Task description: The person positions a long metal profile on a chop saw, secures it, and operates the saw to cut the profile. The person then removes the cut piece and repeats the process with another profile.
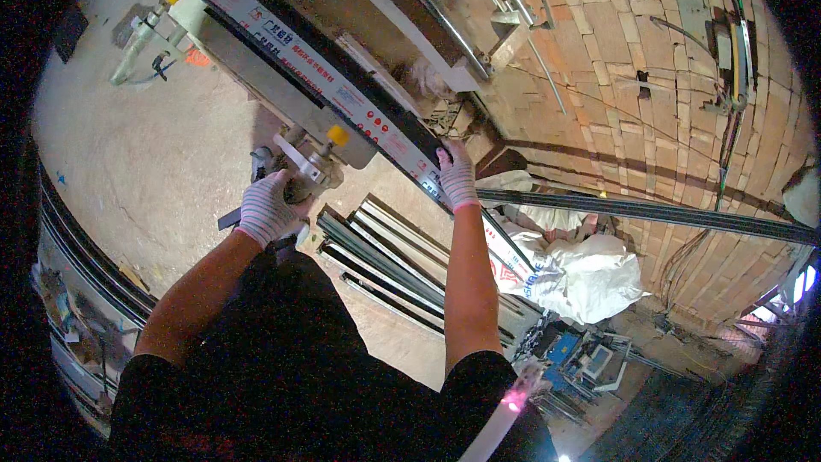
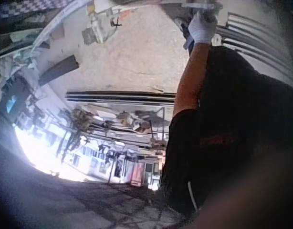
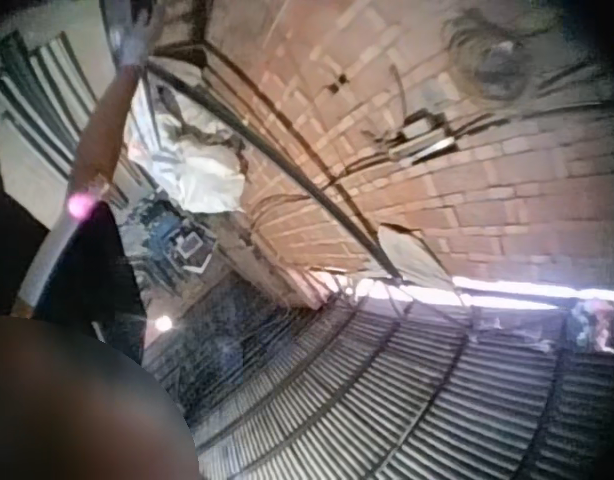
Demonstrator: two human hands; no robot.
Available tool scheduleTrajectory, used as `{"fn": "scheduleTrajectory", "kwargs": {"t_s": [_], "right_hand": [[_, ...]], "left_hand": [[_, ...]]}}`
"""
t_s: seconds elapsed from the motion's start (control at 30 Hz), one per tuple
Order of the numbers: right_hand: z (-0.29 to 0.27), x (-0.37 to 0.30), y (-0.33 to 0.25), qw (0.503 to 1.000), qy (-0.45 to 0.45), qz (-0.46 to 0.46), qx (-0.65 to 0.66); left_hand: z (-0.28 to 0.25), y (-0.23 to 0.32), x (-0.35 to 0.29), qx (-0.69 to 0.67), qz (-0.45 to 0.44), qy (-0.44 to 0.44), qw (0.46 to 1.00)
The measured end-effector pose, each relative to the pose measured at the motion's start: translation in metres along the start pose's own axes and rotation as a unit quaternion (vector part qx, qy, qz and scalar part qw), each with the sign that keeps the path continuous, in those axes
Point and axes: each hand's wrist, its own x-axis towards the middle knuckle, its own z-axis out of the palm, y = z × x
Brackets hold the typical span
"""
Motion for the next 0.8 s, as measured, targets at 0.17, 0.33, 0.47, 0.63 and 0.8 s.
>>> {"fn": "scheduleTrajectory", "kwargs": {"t_s": [0.17,0.33,0.47,0.63,0.8], "right_hand": [[-0.008,-0.011,0.02,0.998,0.004,-0.011,-0.056],[-0.021,-0.016,0.033,0.997,0.055,0.056,0.015],[-0.023,-0.025,0.027,0.998,0.029,-0.026,-0.042],[0.0,-0.025,0.005,0.994,0.053,-0.094,-0.021],[0.019,-0.008,-0.021,0.994,0.036,-0.099,0.037]], "left_hand": [[-0.003,0.002,0.001,0.006,-0.014,-0.021,1.0],[-0.006,0.004,0.0,0.004,-0.003,-0.015,1.0],[-0.005,0.002,0.001,0.007,-0.001,-0.015,1.0],[-0.003,0.001,0.0,0.009,0.011,0.009,1.0],[-0.001,0.001,0.001,0.0,0.001,0.004,1.0]]}}
